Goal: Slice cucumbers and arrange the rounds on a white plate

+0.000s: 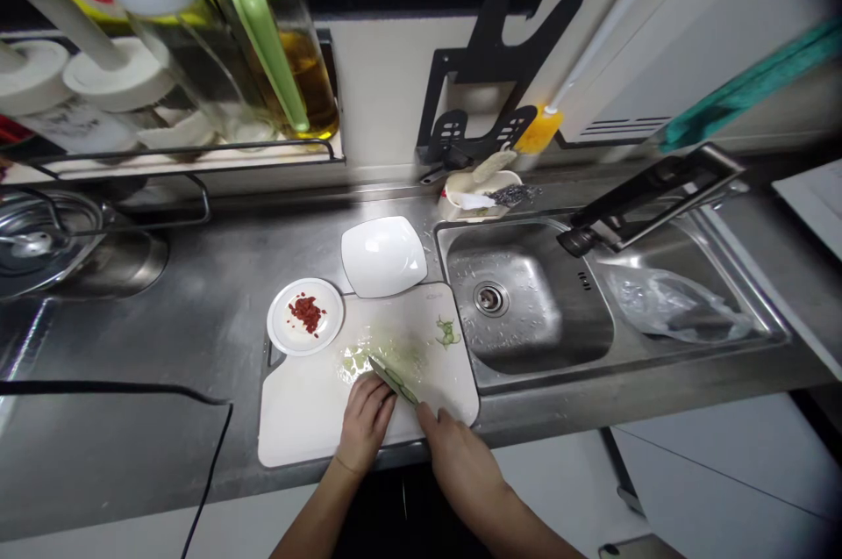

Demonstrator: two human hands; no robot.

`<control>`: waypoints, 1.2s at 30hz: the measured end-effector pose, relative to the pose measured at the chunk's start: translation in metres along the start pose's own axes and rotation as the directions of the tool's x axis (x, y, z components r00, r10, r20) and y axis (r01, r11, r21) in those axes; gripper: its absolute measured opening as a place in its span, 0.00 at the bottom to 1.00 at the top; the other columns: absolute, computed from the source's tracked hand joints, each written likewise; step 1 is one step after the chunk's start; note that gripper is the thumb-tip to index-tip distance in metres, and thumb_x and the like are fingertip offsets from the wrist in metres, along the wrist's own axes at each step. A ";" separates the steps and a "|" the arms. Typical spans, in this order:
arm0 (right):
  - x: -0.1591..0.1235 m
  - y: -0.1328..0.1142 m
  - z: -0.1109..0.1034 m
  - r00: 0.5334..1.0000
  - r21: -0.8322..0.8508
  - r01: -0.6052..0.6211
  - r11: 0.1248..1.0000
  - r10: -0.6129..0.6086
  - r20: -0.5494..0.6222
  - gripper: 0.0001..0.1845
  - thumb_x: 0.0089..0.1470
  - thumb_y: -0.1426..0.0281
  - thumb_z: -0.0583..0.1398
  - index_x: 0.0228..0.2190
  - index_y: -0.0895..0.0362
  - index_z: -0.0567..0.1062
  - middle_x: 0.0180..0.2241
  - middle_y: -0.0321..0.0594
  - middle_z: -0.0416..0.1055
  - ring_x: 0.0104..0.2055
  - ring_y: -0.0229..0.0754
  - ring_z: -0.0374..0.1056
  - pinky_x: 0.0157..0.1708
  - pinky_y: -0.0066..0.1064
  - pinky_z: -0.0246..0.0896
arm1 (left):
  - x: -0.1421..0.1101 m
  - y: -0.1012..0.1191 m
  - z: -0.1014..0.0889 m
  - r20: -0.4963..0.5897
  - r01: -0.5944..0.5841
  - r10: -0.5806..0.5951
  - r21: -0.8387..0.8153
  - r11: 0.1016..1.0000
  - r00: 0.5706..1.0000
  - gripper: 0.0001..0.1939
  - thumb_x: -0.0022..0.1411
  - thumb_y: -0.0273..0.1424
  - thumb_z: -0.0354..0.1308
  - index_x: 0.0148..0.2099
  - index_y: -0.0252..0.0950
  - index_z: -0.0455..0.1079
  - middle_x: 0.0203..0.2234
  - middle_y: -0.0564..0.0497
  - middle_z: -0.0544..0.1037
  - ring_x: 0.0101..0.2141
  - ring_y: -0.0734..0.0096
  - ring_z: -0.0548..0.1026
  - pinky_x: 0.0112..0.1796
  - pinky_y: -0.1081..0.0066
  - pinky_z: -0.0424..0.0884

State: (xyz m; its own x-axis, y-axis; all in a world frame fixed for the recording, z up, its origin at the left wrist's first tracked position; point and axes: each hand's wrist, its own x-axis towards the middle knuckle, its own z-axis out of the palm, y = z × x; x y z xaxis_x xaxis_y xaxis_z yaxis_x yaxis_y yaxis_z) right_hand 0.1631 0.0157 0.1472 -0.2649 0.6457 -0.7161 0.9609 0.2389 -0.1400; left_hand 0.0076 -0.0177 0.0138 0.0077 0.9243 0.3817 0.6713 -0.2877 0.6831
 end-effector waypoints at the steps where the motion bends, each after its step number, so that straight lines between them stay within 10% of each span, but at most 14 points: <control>1: 0.001 -0.001 0.000 1.000 0.005 0.000 1.000 0.000 0.002 0.27 0.57 0.84 0.41 0.51 0.56 0.67 0.38 0.46 0.74 0.38 0.44 0.73 0.34 0.29 0.64 | 0.000 0.000 0.000 0.000 0.002 -0.002 -0.001 1.000 1.000 0.09 0.60 0.24 0.56 0.43 0.36 0.70 0.38 0.47 0.75 0.44 0.66 0.72 0.48 0.60 0.71; 36: 0.003 0.026 0.013 0.998 0.117 -0.047 0.992 0.052 -0.038 0.23 0.56 0.81 0.46 0.50 0.53 0.66 0.40 0.44 0.72 0.39 0.42 0.70 0.31 0.26 0.55 | -0.003 -0.002 0.002 -0.013 0.010 -0.010 0.019 1.000 1.000 0.12 0.59 0.24 0.57 0.46 0.37 0.69 0.40 0.46 0.74 0.44 0.66 0.72 0.47 0.61 0.72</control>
State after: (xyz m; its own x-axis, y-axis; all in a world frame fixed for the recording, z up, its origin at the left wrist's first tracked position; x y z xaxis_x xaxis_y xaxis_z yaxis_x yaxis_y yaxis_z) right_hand 0.1886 0.0142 0.1323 -0.2176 0.6847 -0.6956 0.9751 0.1214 -0.1854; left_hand 0.0077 -0.0192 0.0106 -0.0089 0.9237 0.3829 0.6851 -0.2734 0.6752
